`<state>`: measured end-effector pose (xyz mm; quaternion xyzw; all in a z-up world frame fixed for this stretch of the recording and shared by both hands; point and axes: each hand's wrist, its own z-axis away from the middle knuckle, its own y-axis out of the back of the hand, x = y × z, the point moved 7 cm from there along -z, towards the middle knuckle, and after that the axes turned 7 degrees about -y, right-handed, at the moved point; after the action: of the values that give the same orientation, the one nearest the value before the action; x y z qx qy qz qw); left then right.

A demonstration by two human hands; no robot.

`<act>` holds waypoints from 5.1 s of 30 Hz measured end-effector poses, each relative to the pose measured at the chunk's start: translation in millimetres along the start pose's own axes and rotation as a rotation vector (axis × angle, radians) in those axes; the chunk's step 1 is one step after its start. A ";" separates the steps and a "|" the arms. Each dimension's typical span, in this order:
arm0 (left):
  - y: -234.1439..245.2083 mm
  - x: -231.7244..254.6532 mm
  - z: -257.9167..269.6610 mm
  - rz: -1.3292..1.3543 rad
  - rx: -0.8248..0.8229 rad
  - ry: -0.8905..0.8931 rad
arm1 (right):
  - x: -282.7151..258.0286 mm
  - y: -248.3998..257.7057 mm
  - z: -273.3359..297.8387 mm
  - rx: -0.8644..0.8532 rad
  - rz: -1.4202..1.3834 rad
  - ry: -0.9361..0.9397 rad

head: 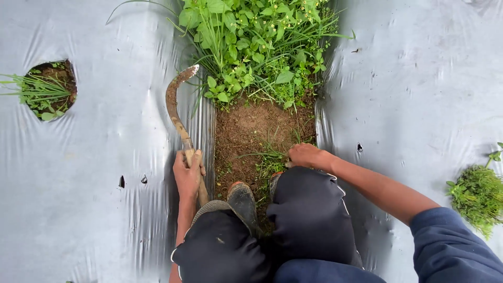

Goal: The person uses a sickle to cut weeds growing in a narrow strip of soil between two plastic-covered garden beds. They repeatedly slice the vegetation at the base and pull the cut weeds away with their hand.

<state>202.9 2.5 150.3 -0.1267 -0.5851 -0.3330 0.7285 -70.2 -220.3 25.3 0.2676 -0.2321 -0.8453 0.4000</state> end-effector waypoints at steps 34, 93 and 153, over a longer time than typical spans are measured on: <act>-6.0 -39.0 -38.3 -0.308 -0.030 0.068 | -85.1 127.7 -244.8 0.485 0.239 0.118; -94.4 -108.0 -54.9 -0.348 -0.195 0.199 | 3.5 -12.0 -164.6 -0.012 0.383 -0.160; -150.4 -170.3 -96.8 -0.434 -0.113 0.111 | -6.2 -48.2 -42.7 0.257 -0.031 -0.038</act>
<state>166.0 -108.0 -67.5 -0.0200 -0.5381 -0.5205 0.6627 -66.2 -195.4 -34.2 0.3041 -0.3419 -0.8196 0.3448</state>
